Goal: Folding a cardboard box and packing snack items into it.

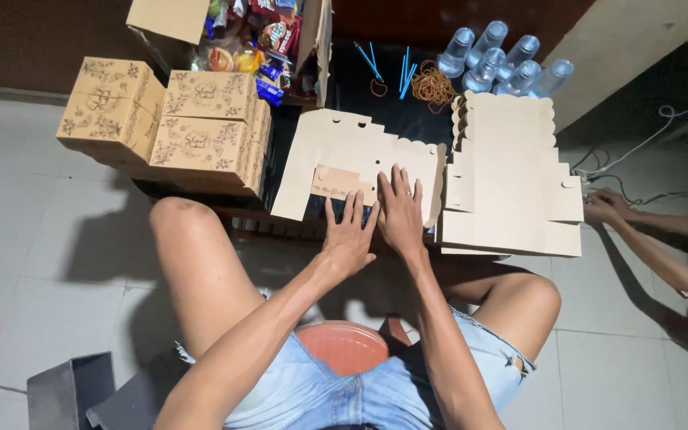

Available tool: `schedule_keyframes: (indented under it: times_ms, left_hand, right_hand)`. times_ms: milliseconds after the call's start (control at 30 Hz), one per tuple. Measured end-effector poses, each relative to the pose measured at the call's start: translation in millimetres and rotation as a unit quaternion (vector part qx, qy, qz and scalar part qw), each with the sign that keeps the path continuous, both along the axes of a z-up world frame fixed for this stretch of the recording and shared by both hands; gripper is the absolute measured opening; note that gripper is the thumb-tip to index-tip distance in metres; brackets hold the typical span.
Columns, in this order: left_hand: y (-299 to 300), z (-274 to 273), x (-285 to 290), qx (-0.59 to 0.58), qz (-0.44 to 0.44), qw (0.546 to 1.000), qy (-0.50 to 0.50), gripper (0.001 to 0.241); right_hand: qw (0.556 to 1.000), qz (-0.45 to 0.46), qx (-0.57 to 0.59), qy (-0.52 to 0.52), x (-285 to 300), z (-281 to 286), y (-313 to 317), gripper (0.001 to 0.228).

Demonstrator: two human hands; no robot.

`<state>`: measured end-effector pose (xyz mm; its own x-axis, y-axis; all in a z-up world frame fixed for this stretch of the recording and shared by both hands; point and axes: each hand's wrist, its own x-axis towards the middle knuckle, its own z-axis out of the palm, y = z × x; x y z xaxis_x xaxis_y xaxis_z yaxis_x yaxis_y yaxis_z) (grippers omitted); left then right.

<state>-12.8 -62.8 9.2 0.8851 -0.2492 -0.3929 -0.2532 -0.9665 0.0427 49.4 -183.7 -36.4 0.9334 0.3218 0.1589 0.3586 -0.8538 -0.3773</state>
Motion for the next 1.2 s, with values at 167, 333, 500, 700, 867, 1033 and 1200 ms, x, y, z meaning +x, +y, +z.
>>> schedule_keyframes:
  times_ms: [167, 333, 500, 700, 867, 1033, 1200]
  left_hand:
    - [6.4, 10.9, 6.7, -0.002, 0.003, 1.000, 0.002, 0.096]
    - [19.4, 3.9, 12.1, -0.039, 0.014, 0.999, 0.003, 0.093]
    - [22.2, -17.6, 10.8, -0.082, 0.007, 0.997, 0.001, 0.101]
    - [22.8, -9.6, 13.2, -0.048, 0.014, 0.999, 0.001, 0.100]
    - [30.3, -3.4, 17.0, -0.031, 0.052, 0.998, 0.022, 0.098]
    - [35.1, -3.6, 19.2, -0.034, 0.062, 0.997, 0.034, 0.097]
    - [35.4, 9.5, 18.7, -0.060, 0.061, 0.996, 0.010, 0.086]
  right_hand:
    - [1.000, -0.011, 0.009, -0.005, 0.7, -1.7, 0.3, 0.046]
    - [1.000, -0.017, 0.001, 0.005, 3.4, -2.8, 1.4, 0.045]
    - [1.000, -0.018, 0.007, 0.015, 4.3, -2.2, 0.5, 0.046]
    - [0.994, -0.001, 0.068, 0.085, 14.1, -4.2, -13.5, 0.054]
    - [0.996, 0.002, 0.048, 0.071, 3.8, 27.7, -28.9, 0.062]
    - [0.995, 0.008, 0.037, 0.087, -12.8, 21.9, -38.7, 0.083]
    - [0.997, 0.009, 0.037, 0.067, -23.4, 15.7, -44.5, 0.074]
